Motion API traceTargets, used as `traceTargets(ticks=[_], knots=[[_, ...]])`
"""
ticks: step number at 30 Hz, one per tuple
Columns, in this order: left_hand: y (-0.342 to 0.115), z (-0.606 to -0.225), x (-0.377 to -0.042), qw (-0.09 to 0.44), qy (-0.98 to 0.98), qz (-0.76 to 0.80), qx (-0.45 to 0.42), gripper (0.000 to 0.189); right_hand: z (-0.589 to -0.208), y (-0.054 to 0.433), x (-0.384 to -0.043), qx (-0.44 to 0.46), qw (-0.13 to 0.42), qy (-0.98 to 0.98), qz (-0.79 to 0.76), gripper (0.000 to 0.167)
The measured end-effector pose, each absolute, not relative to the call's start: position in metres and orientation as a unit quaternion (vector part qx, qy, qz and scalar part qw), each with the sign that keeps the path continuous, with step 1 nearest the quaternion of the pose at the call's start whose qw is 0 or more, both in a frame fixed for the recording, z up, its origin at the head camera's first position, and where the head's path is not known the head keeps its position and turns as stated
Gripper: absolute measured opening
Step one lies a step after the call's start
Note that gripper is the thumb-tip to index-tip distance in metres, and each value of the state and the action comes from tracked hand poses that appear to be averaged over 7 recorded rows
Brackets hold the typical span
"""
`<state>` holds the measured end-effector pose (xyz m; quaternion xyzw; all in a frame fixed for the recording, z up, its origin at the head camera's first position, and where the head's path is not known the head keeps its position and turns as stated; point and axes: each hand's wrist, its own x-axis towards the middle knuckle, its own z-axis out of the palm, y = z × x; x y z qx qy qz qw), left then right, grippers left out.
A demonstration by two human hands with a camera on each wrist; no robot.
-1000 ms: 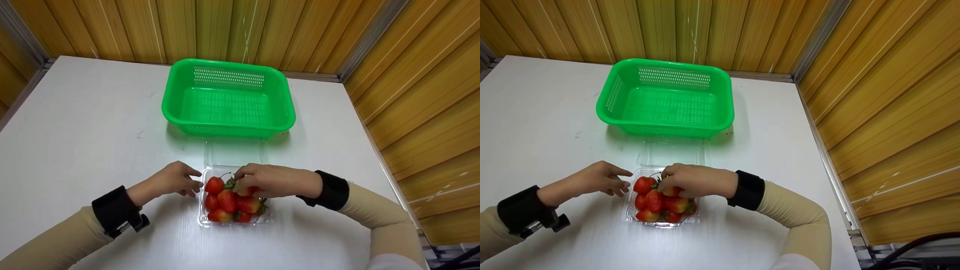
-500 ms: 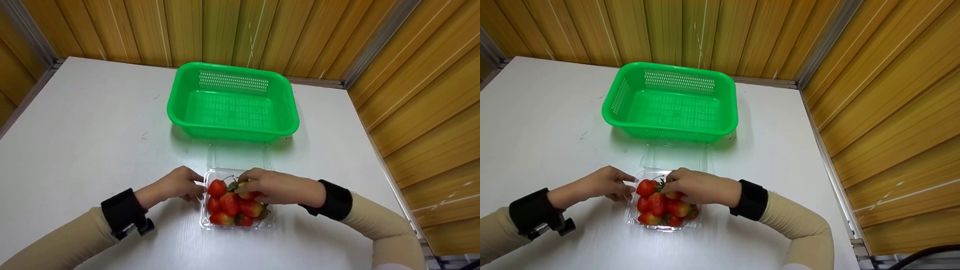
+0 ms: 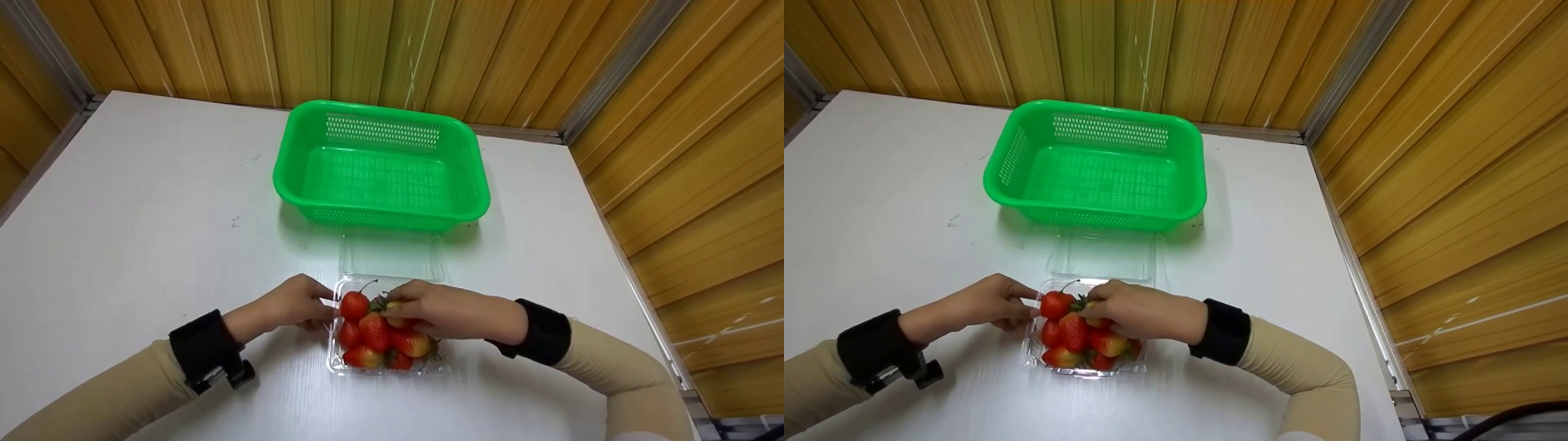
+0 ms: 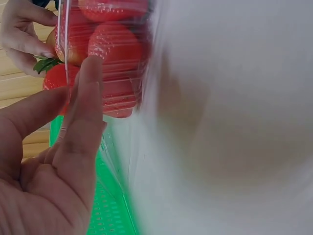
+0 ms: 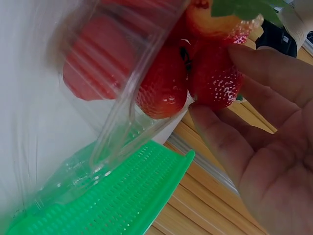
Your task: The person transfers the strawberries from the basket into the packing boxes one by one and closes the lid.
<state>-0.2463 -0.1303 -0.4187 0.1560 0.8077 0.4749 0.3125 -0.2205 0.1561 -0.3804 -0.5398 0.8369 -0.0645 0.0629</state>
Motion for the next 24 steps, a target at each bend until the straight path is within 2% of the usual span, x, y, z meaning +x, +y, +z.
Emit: traceTargets(ticks=[9, 15, 18, 24], knots=[[-0.131, -0.418, -0.252, 0.338, 0.792, 0.492, 0.127, 0.044, -0.380, 0.154, -0.220, -0.521, 0.093, 0.845, -0.069, 0.036], [-0.135, -0.418, -0.271, 0.322, 0.785, 0.517, 0.109, 0.044, -0.374, 0.158, -0.220, -0.479, 0.123, 0.863, -0.107, 0.037], [-0.134, -0.421, -0.281, 0.322, 0.771, 0.541, 0.098, 0.045, -0.371, 0.164, -0.220, -0.463, 0.117, 0.868, -0.136, 0.039], [-0.130, -0.427, -0.295, 0.358, 0.710, 0.603, 0.054, 0.053, -0.377, 0.177, -0.229, -0.413, 0.091, 0.877, -0.230, 0.042]])
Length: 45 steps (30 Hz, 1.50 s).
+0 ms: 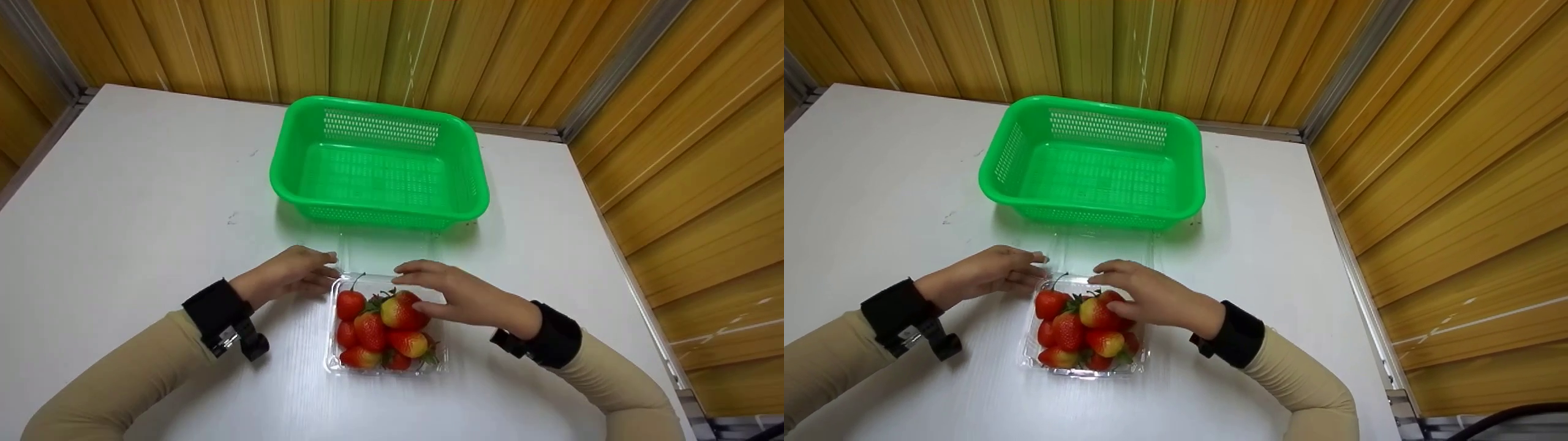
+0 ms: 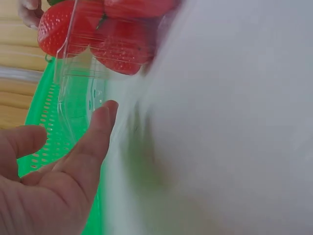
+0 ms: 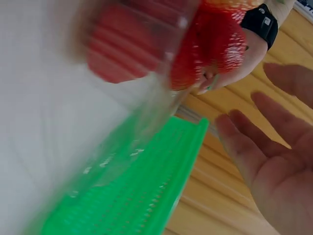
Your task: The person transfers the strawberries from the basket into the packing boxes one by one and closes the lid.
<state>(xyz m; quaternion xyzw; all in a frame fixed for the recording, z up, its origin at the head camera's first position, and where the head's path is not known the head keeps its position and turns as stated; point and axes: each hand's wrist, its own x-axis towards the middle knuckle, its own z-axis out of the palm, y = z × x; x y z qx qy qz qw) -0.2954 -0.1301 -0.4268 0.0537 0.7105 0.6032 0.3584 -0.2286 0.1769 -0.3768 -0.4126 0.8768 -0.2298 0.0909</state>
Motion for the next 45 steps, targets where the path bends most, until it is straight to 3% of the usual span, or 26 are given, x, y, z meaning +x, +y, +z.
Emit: traceTargets(ticks=[9, 17, 25, 29, 34, 45], knots=[[-0.124, -0.435, -0.303, 0.380, 0.656, 0.652, 0.010, 0.040, -0.402, 0.204, -0.253, -0.252, 0.101, 0.877, -0.395, 0.051], [-0.115, -0.440, -0.304, 0.385, 0.648, 0.658, -0.007, 0.034, -0.431, 0.224, -0.270, -0.146, 0.046, 0.902, -0.404, 0.050], [-0.114, -0.440, -0.301, 0.375, 0.643, 0.667, -0.018, 0.025, -0.442, 0.236, -0.273, -0.053, 0.184, 0.837, -0.512, 0.068], [-0.115, -0.441, -0.295, 0.373, 0.646, 0.666, 0.000, 0.037, -0.440, 0.238, -0.271, -0.047, 0.232, 0.816, -0.527, 0.070], [-0.116, -0.440, -0.285, 0.369, 0.648, 0.666, 0.032, 0.041, -0.438, 0.238, -0.266, -0.047, 0.250, 0.800, -0.543, 0.070], [-0.116, -0.430, -0.274, 0.317, 0.689, 0.648, 0.071, 0.048, -0.429, 0.232, -0.260, -0.102, 0.205, 0.820, -0.525, 0.067]])
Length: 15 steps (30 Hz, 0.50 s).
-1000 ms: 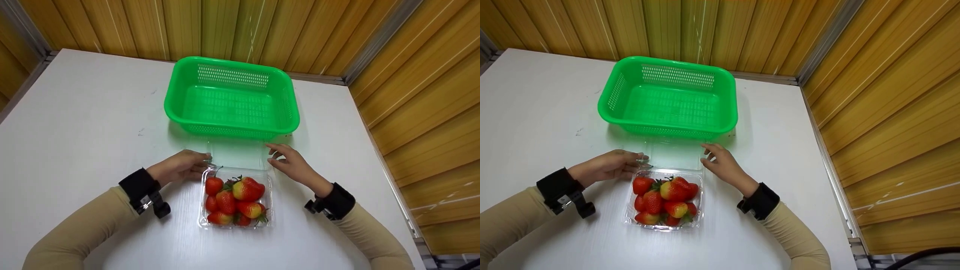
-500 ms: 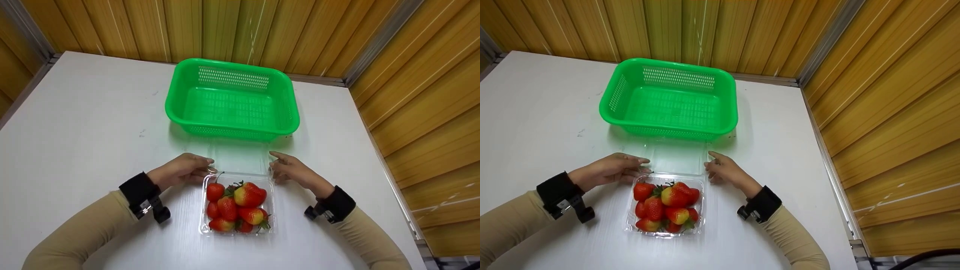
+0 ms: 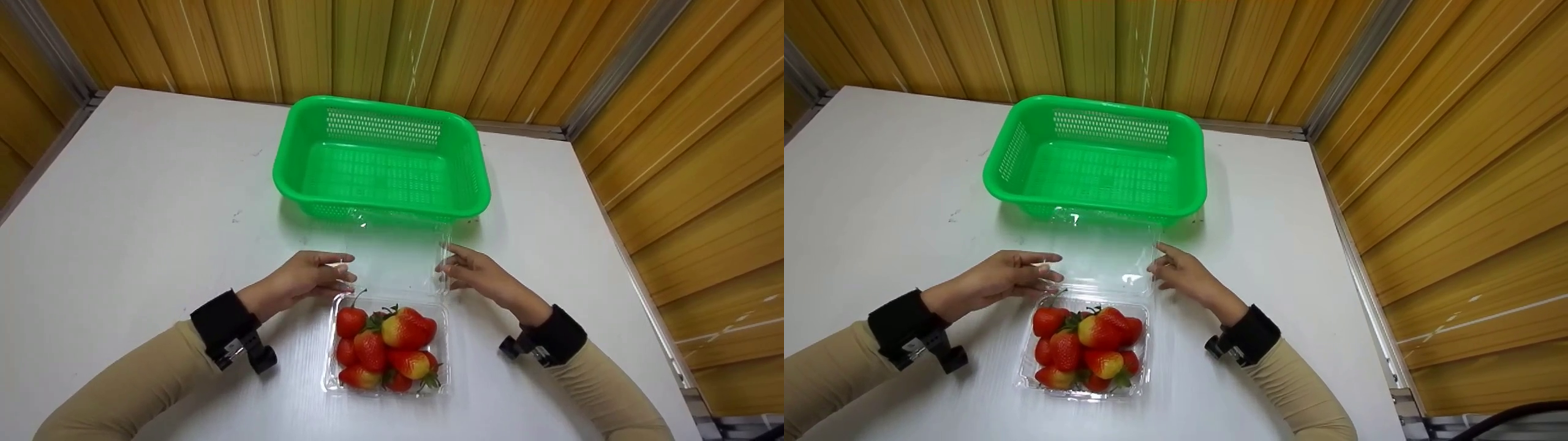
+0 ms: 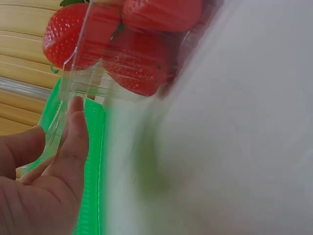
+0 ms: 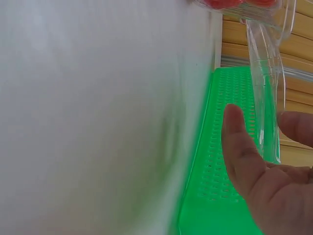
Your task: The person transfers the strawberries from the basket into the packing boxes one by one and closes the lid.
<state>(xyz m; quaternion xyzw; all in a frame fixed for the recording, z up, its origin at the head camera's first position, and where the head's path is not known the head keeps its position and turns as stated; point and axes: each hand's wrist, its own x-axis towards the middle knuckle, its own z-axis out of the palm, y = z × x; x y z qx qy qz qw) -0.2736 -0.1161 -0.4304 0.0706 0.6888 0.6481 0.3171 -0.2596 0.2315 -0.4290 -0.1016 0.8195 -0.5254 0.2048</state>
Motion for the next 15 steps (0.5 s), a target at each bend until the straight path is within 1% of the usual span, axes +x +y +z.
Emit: traceTargets(ticks=[4, 15], knots=[[-0.116, -0.427, -0.278, 0.308, 0.684, 0.655, 0.086, 0.049, -0.424, 0.230, -0.264, -0.125, 0.185, 0.821, -0.525, 0.063], [-0.113, -0.418, -0.303, 0.277, 0.687, 0.661, 0.119, 0.052, -0.408, 0.225, -0.282, -0.145, 0.130, 0.813, -0.549, 0.058]])
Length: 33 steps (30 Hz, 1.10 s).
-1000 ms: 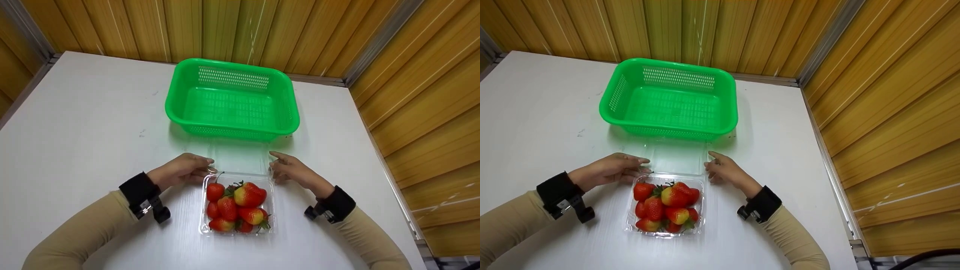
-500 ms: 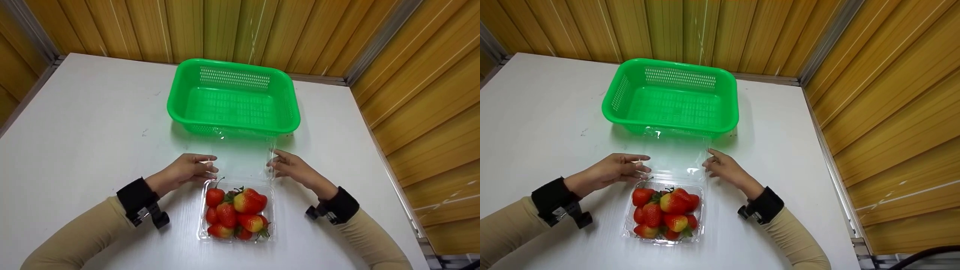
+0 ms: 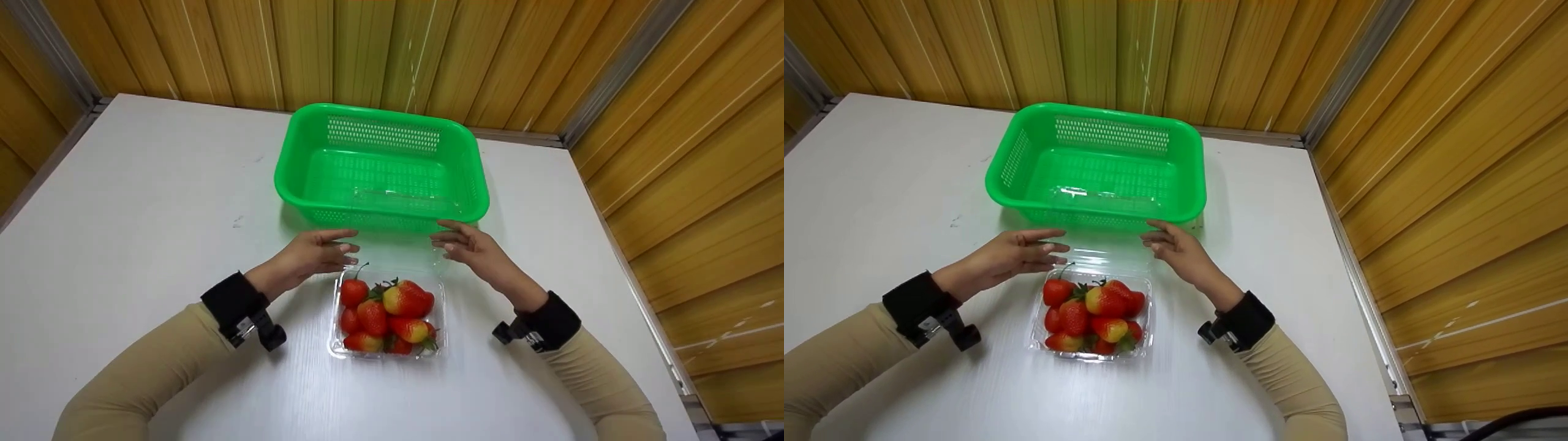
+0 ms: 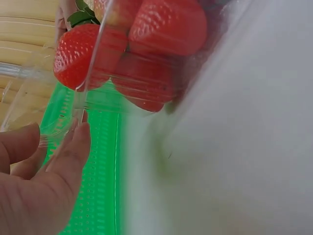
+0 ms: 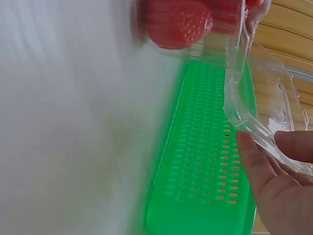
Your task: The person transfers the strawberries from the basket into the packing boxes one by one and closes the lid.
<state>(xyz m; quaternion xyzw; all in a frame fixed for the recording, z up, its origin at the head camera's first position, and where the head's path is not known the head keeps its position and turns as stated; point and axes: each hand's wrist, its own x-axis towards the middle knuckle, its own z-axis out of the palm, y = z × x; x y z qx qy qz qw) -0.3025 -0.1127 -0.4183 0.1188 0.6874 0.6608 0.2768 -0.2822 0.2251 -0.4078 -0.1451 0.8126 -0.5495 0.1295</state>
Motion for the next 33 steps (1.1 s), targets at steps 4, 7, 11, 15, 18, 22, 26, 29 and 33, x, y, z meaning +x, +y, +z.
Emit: traceTargets(ticks=[4, 7, 11, 15, 18, 22, 26, 29, 33], knots=[[-0.110, -0.417, -0.312, 0.267, 0.683, 0.669, 0.122, 0.051, -0.404, 0.224, -0.286, -0.145, 0.104, 0.814, -0.552, 0.054], [-0.108, -0.418, -0.317, 0.256, 0.685, 0.670, 0.125, 0.051, -0.404, 0.224, -0.286, -0.142, 0.081, 0.817, -0.553, 0.049], [-0.107, -0.419, -0.321, 0.241, 0.689, 0.671, 0.131, 0.051, -0.405, 0.221, -0.285, -0.154, 0.044, 0.823, -0.546, 0.041], [-0.108, -0.420, -0.324, 0.229, 0.684, 0.678, 0.139, 0.049, -0.406, 0.218, -0.283, -0.179, 0.005, 0.831, -0.527, 0.037], [-0.108, -0.421, -0.326, 0.218, 0.685, 0.681, 0.141, 0.046, -0.408, 0.216, -0.281, -0.200, -0.029, 0.844, -0.498, 0.036], [-0.108, -0.425, -0.328, 0.200, 0.690, 0.684, 0.130, 0.044, -0.414, 0.217, -0.278, -0.266, -0.108, 0.867, -0.407, 0.043], [-0.109, -0.428, -0.330, 0.193, 0.694, 0.681, 0.133, 0.045, -0.422, 0.220, -0.278, -0.357, -0.200, 0.863, -0.297, 0.058], [-0.112, -0.429, -0.329, 0.194, 0.707, 0.665, 0.143, 0.046, -0.428, 0.222, -0.279, -0.414, -0.247, 0.845, -0.232, 0.060], [-0.122, -0.428, -0.319, 0.204, 0.715, 0.651, 0.156, 0.059, -0.432, 0.221, -0.278, -0.458, -0.272, 0.829, -0.168, 0.056]])
